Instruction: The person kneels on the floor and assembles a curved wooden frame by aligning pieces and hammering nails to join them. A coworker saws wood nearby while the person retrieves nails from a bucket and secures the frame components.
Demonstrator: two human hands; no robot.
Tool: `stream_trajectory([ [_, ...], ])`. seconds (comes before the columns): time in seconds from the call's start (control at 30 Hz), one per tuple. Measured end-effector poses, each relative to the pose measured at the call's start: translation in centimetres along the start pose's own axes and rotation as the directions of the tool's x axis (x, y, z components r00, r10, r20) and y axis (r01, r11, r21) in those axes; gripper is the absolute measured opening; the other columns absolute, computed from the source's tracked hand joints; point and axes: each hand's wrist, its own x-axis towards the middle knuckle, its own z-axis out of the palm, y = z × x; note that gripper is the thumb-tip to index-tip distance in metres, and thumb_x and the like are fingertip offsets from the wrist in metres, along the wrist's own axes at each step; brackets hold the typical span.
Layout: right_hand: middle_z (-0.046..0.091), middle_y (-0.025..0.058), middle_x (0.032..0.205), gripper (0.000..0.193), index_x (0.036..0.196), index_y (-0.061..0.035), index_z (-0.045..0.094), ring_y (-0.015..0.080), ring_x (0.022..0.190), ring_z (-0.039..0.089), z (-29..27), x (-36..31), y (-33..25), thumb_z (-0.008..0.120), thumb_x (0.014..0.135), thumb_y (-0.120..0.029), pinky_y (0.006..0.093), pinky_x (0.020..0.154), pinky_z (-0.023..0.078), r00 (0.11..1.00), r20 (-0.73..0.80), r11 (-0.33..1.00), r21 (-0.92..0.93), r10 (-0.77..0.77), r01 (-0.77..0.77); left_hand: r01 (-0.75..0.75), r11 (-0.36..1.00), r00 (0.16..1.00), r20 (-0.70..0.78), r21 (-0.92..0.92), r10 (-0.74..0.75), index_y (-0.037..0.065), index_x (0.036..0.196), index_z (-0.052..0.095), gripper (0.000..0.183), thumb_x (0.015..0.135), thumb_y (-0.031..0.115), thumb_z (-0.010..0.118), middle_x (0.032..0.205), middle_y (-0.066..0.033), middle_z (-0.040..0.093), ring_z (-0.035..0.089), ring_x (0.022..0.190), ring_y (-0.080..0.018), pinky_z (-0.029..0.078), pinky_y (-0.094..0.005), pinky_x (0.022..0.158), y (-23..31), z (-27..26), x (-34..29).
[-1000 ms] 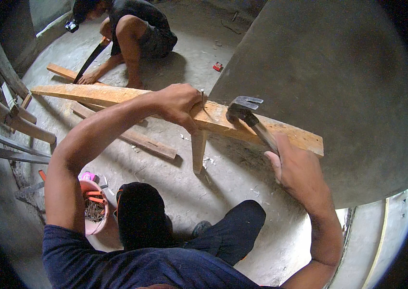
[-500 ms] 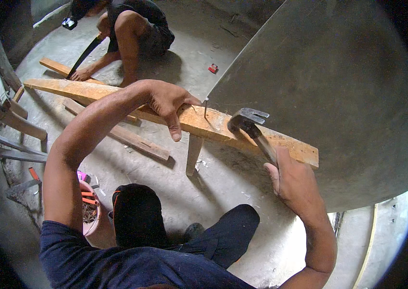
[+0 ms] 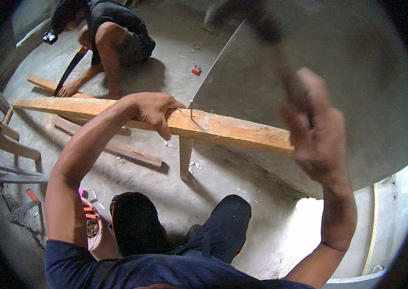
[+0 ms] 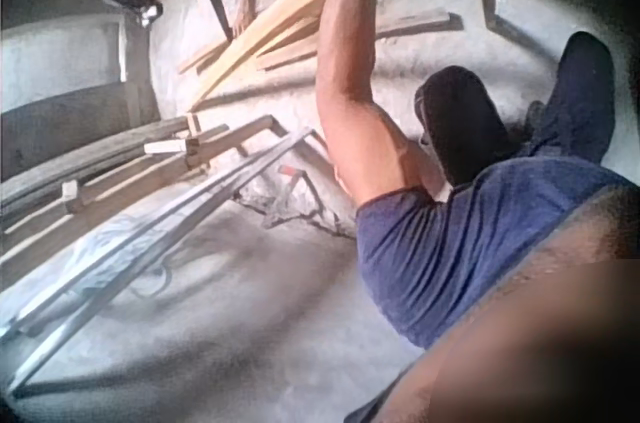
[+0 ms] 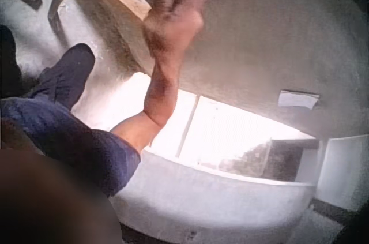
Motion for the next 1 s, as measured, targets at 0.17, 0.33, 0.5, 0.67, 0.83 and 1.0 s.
stream_trajectory([
  [0.17,0.071,0.0245,0.105,0.048,0.145,-0.0062,0.048,0.04,0.099,0.075,0.8,1.3,-2.6,0.065,0.102,-0.016,0.0464,0.085,0.057,0.976,-0.014,0.974,0.067,0.218,-0.217,0.004,1.0,1.0,0.002,-0.011,-0.004,0.002,0.116,0.072,0.06,0.06,0.016,0.086,0.095,-0.0105,0.077,0.071,0.085,-0.024,0.056,-0.0395,0.081,0.1,0.1,-0.2],
  [0.33,0.069,0.0283,0.123,0.05,0.146,-0.0076,0.048,0.0492,0.106,0.07,2.9,-0.2,0.1,0.065,0.099,-0.016,0.0505,0.091,0.056,0.882,0.451,0.974,-0.222,0.136,-0.038,0.02,1.0,1.0,-0.02,0.006,-0.02,0.003,0.119,0.072,0.061,0.06,0.016,0.085,0.097,-0.0112,0.077,0.072,0.087,-0.0241,0.056,-0.0392,0.084,0.2,0.2,-0.3],
  [0.5,0.075,0.0151,0.099,0.028,0.129,-0.0076,0.063,0.026,0.081,0.074,-2.6,1.7,1.0,0.059,0.104,-0.019,0.0426,0.075,0.058,0.979,-0.063,0.974,-0.128,-0.195,0.186,0.002,1.0,1.0,-0.013,-0.028,-0.003,0.002,0.12,0.072,0.062,0.06,0.014,0.085,0.098,-0.0106,0.077,0.072,0.088,-0.0234,0.056,-0.0389,0.086,0.0,0.3,-0.1],
  [0.67,0.065,0.0043,0.09,0.035,0.126,-0.0067,0.057,0.021,0.086,0.074,-4.2,5.3,-2.5,0.065,0.104,-0.033,0.0444,0.087,0.059,0.983,-0.043,0.945,0.271,-0.179,0.184,0.047,0.997,0.999,0.023,-0.056,-0.046,0.002,0.12,0.072,0.061,0.062,0.012,0.085,0.098,-0.0103,0.077,0.072,0.088,-0.0228,0.056,-0.038,0.087,-0.3,0.4,0.3],
  [0.83,0.072,0.0144,0.09,0.029,0.124,-0.0051,0.059,0.0341,0.085,0.075,1.1,0.8,1.1,0.063,0.103,-0.025,0.0488,0.077,0.057,0.887,0.43,0.935,-0.355,0.168,-0.005,0.026,1.0,1.0,-0.016,-0.018,-0.026,0.002,0.12,0.072,0.059,0.063,0.01,0.084,0.099,-0.0104,0.077,0.072,0.089,-0.0229,0.056,-0.0374,0.087,-0.2,0.4,0.1],
  [1.0,0.073,0.0139,0.09,0.033,0.127,-0.0078,0.061,0.0321,0.077,0.074,-6.6,2.5,4.4,0.061,0.105,-0.031,0.0446,0.073,0.06,0.991,-0.086,0.868,-0.495,-0.098,0.043,0.046,0.998,0.999,0.009,-0.037,-0.046,0.002,0.12,0.072,0.059,0.063,0.011,0.084,0.099,-0.0108,0.077,0.072,0.089,-0.0237,0.057,-0.0393,0.086,0.2,0.3,0.0],
])
